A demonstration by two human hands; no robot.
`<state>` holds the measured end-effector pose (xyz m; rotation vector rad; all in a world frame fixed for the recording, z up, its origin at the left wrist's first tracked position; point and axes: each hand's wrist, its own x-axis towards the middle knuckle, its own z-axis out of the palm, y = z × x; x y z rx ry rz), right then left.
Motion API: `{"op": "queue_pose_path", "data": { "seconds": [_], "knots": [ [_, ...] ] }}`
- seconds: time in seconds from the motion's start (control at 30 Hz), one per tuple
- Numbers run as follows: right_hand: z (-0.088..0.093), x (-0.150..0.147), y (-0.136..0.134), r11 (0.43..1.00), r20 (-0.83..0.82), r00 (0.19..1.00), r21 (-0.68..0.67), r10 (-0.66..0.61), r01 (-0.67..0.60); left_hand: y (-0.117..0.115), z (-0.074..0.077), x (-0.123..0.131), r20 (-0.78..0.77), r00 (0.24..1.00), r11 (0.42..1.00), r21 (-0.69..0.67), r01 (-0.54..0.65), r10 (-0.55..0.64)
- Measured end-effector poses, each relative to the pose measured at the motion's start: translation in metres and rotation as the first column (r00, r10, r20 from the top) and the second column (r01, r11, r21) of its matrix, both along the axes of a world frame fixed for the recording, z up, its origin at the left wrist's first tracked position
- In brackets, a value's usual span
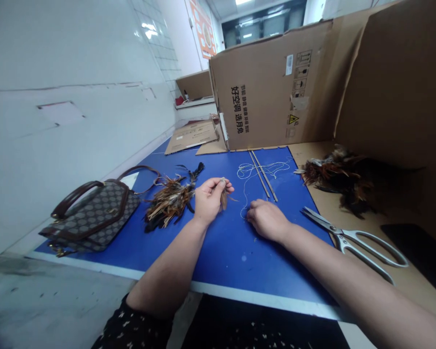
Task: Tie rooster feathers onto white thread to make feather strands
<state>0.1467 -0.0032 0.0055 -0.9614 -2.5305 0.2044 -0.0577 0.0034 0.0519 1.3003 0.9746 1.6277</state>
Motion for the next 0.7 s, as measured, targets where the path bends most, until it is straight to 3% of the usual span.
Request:
{"op": "queue_pose_path", "data": {
  "seconds": [0.1, 0.2, 0.27, 0.33, 0.43, 0.53, 0.7],
  "knots": [
    [-0.005, -0.007, -0.004, 0.999, -0.017, 0.999, -0.013, -0.049, 0.049, -0.002, -0.002, 0.003, -0.015, 1.000, 1.000, -0.005, 0.010, -0.010],
    [-0.005, 0.000, -0.003, 0.977, -0.221, 0.958, -0.144, -0.184, 0.155, -0.005, -0.005, 0.004, -0.050, 0.998, 0.999, -0.023, 0.027, -0.028],
    [-0.001, 0.009, 0.001, 0.934, -0.454, 0.834, -0.306, -0.314, 0.185, -0.007, -0.007, 0.007, -0.047, 0.997, 0.997, -0.054, 0.059, -0.062],
    [0.005, 0.019, 0.003, 0.872, -0.620, 0.648, -0.465, -0.443, 0.152, -0.011, -0.010, 0.012, -0.044, 0.994, 0.991, -0.095, 0.094, -0.098],
    [0.016, 0.027, 0.003, 0.808, -0.699, 0.462, -0.586, -0.546, 0.069, -0.017, -0.016, 0.022, -0.044, 0.984, 0.974, -0.159, 0.164, -0.172],
    [0.022, 0.028, -0.001, 0.808, -0.733, 0.410, -0.588, -0.544, 0.020, -0.023, -0.024, 0.032, -0.007, 0.960, 0.935, -0.226, 0.272, -0.281],
    [0.024, 0.022, -0.010, 0.850, -0.782, 0.411, -0.526, -0.468, -0.032, -0.029, -0.034, 0.046, 0.175, 0.915, 0.875, -0.273, 0.399, -0.363]
  ]
}}
